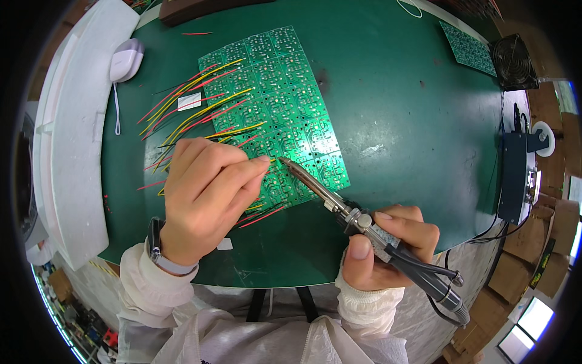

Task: The person solders multiple wires onto a green printed circuit board using a handheld soldering iron.

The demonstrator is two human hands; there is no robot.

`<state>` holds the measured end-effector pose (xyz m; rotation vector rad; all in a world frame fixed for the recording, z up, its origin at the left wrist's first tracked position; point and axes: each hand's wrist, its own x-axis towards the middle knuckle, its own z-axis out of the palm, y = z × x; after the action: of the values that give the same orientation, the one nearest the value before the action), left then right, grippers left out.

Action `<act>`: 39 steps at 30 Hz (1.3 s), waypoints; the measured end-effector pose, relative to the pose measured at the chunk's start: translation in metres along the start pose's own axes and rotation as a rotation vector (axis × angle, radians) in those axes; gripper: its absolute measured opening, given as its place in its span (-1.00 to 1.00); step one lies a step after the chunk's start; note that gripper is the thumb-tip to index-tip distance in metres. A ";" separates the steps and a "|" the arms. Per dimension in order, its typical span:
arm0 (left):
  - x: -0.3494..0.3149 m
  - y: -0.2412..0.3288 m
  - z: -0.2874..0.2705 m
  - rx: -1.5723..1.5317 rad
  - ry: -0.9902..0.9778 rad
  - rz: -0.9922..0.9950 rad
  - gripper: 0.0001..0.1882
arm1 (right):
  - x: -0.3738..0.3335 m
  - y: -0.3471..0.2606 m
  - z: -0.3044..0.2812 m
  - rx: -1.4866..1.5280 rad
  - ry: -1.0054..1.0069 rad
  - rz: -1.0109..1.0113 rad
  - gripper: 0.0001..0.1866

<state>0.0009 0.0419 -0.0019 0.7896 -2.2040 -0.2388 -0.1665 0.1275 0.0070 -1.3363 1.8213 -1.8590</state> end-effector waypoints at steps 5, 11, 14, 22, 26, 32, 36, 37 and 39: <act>0.000 0.000 0.000 0.011 0.006 -0.001 -0.73 | -0.001 0.000 0.000 0.003 -0.007 0.011 -0.53; 0.000 0.000 0.001 0.009 0.015 -0.004 -0.73 | 0.000 0.001 0.000 0.005 -0.013 0.002 -0.54; 0.000 0.000 0.001 0.010 0.012 -0.003 -0.73 | 0.000 0.000 0.000 0.009 -0.018 0.015 -0.54; 0.001 0.000 0.000 0.022 0.007 0.002 -0.72 | 0.001 -0.001 0.001 0.025 -0.018 0.032 -0.54; 0.000 0.000 0.000 0.025 0.004 0.003 -0.72 | 0.001 0.000 0.000 0.003 -0.025 0.019 -0.54; 0.003 0.002 -0.001 -0.043 0.012 -0.063 -0.76 | 0.007 -0.001 -0.001 0.007 -0.043 0.043 -0.57; 0.003 0.002 0.002 -0.093 0.039 -0.129 -0.78 | 0.012 -0.002 -0.002 -0.010 -0.078 0.039 -0.57; 0.003 0.003 0.002 -0.089 0.040 -0.129 -0.78 | 0.012 -0.002 -0.002 -0.004 -0.091 0.043 -0.57; 0.004 0.003 0.003 -0.103 0.043 -0.174 -0.79 | 0.013 -0.002 -0.003 0.000 -0.100 0.050 -0.57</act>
<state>-0.0045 0.0416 0.0002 0.9211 -2.0664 -0.4145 -0.1749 0.1207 0.0149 -1.3454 1.7875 -1.7351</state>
